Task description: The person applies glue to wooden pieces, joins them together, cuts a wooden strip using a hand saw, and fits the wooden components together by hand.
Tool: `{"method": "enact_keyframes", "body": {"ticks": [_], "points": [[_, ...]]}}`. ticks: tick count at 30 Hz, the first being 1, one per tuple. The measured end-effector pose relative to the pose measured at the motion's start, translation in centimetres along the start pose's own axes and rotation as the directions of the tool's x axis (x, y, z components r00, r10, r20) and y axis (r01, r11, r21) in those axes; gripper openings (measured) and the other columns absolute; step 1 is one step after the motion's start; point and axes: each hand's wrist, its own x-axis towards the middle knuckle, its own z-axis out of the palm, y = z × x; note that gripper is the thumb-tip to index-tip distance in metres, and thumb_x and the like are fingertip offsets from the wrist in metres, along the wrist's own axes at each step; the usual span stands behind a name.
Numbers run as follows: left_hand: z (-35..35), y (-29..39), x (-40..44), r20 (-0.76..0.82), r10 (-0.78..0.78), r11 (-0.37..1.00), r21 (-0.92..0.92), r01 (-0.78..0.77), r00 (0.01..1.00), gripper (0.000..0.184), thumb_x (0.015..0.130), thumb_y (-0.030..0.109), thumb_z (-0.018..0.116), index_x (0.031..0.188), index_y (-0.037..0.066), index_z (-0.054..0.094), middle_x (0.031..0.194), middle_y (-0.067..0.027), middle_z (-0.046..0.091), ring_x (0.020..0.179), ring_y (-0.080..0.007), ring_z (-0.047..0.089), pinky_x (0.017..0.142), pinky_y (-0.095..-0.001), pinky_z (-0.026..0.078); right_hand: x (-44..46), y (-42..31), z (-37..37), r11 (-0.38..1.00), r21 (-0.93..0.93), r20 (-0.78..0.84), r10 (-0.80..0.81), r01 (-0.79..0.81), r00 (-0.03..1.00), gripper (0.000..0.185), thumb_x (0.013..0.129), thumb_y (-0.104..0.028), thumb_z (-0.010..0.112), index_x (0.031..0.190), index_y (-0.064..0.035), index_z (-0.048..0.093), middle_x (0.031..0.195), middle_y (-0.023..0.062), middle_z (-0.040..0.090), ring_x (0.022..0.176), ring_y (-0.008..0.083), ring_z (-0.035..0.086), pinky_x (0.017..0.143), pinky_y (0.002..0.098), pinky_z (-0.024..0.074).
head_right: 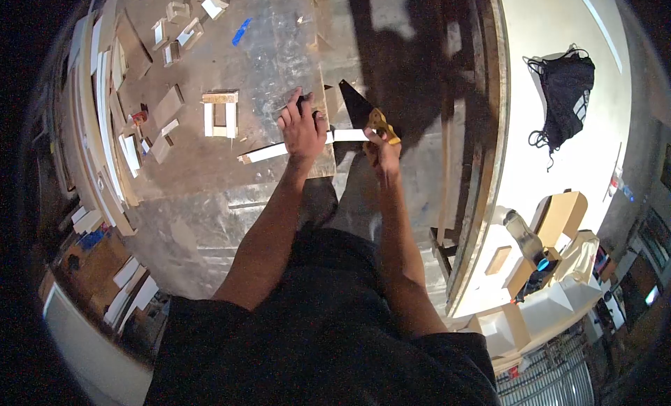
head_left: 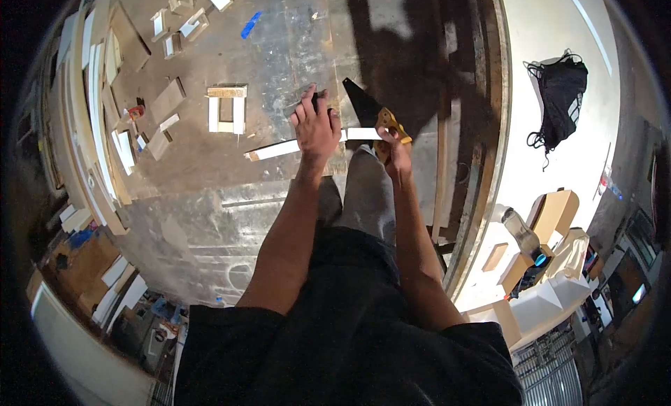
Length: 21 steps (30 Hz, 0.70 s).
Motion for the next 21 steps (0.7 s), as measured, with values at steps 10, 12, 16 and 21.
{"method": "enact_keyframes", "body": {"ticks": [10,12,16,21], "points": [[-1.0,-1.3,-0.9,0.060,0.045,0.995,-0.096,-0.039,0.997,0.047,0.085,0.030,0.068,0.127,0.011,0.060,0.143,-0.0088,0.047,0.121,-0.0335,0.045,0.102,-0.0488,0.032,-11.4,-0.2,-4.1,0.998,0.015,-0.148,-0.054,0.057,0.988,0.029,0.084,-0.015,0.084,0.089,-0.0147,0.055,0.077,-0.0057,0.055,0.064,0.0067,0.052,0.057,0.0252,0.0408],[-1.4,-2.1,-0.9,-0.046,0.119,0.983,-0.134,-0.124,0.992,0.042,0.084,0.033,0.070,0.119,0.011,0.063,0.130,-0.0087,0.052,0.115,-0.0327,0.047,0.101,-0.0492,0.032,-14.1,-2.2,-3.1,0.979,-0.201,-0.178,-0.057,0.020,0.982,0.030,0.086,-0.012,0.082,0.088,-0.0152,0.052,0.081,-0.0043,0.056,0.068,0.0070,0.054,0.060,0.0250,0.0419],[-3.0,-4.8,-3.0,0.097,0.340,0.907,-0.298,-0.299,0.935,0.052,0.084,0.047,0.074,0.117,0.008,0.065,0.117,-0.0101,0.058,0.112,-0.0303,0.051,0.098,-0.0514,0.034,-17.4,-2.6,-0.6,0.985,-0.058,-0.197,-0.169,0.160,0.966,0.034,0.085,-0.004,0.081,0.086,-0.0144,0.049,0.080,-0.0035,0.056,0.067,0.0090,0.055,0.059,0.0260,0.0433],[-5.2,-10.7,-6.9,0.161,0.459,0.869,-0.286,-0.404,0.874,0.032,0.087,0.032,0.075,0.111,0.012,0.069,0.112,-0.0076,0.062,0.107,-0.0293,0.057,0.091,-0.0457,0.040,-20.0,-2.8,3.6,0.964,-0.203,-0.234,-0.218,0.172,0.947,0.035,0.081,-0.003,0.085,0.088,-0.0110,0.052,0.084,-0.0026,0.056,0.068,0.0077,0.053,0.060,0.0247,0.0420]]}}
